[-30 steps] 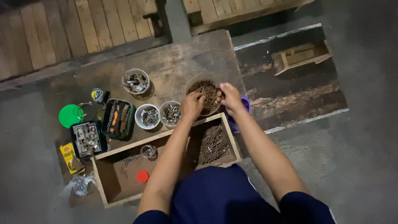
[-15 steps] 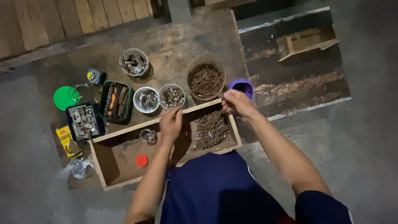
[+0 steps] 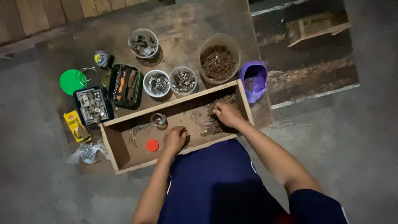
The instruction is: The person sorts various nails, screws, and washers from a large wooden box into separate smaller plastic cups and containers by hand.
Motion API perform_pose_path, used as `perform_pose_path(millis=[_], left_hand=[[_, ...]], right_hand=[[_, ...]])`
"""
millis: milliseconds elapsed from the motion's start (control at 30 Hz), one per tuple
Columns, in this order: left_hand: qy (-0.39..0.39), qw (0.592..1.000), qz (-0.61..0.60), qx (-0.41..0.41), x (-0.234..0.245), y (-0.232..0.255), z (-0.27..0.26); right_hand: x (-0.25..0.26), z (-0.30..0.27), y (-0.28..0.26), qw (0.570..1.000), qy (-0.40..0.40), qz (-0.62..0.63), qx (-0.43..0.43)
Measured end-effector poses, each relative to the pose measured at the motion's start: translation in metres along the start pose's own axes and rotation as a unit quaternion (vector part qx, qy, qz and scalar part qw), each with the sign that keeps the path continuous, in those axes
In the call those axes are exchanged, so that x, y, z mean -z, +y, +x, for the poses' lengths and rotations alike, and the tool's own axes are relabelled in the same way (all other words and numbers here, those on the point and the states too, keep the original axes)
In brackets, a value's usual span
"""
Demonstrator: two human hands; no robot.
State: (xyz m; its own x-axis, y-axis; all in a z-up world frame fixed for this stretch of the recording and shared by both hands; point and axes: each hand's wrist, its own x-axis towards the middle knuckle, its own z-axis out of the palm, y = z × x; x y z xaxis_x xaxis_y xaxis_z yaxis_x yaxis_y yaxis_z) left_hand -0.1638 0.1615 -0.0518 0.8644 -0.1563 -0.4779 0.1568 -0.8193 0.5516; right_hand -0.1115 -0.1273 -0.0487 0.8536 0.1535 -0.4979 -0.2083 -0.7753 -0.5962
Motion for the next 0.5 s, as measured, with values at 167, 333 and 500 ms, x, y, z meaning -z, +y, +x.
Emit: perform_pose_path(millis=[167, 333, 500], left_hand=[[-0.08, 0.995, 0.043, 0.03, 0.026, 0.004, -0.013], [-0.101, 0.993, 0.055, 0.029, 0.032, -0.009, -0.016], [-0.079, 0.996, 0.043, -0.007, 0.032, -0.025, -0.019]], right_hand=[[-0.018, -0.003, -0.034, 0.999, -0.021, -0.027, -0.005], [-0.045, 0.003, -0.04, 0.996, -0.022, -0.089, -0.013], [-0.057, 0.003, -0.022, 0.988, -0.012, -0.155, 0.0]])
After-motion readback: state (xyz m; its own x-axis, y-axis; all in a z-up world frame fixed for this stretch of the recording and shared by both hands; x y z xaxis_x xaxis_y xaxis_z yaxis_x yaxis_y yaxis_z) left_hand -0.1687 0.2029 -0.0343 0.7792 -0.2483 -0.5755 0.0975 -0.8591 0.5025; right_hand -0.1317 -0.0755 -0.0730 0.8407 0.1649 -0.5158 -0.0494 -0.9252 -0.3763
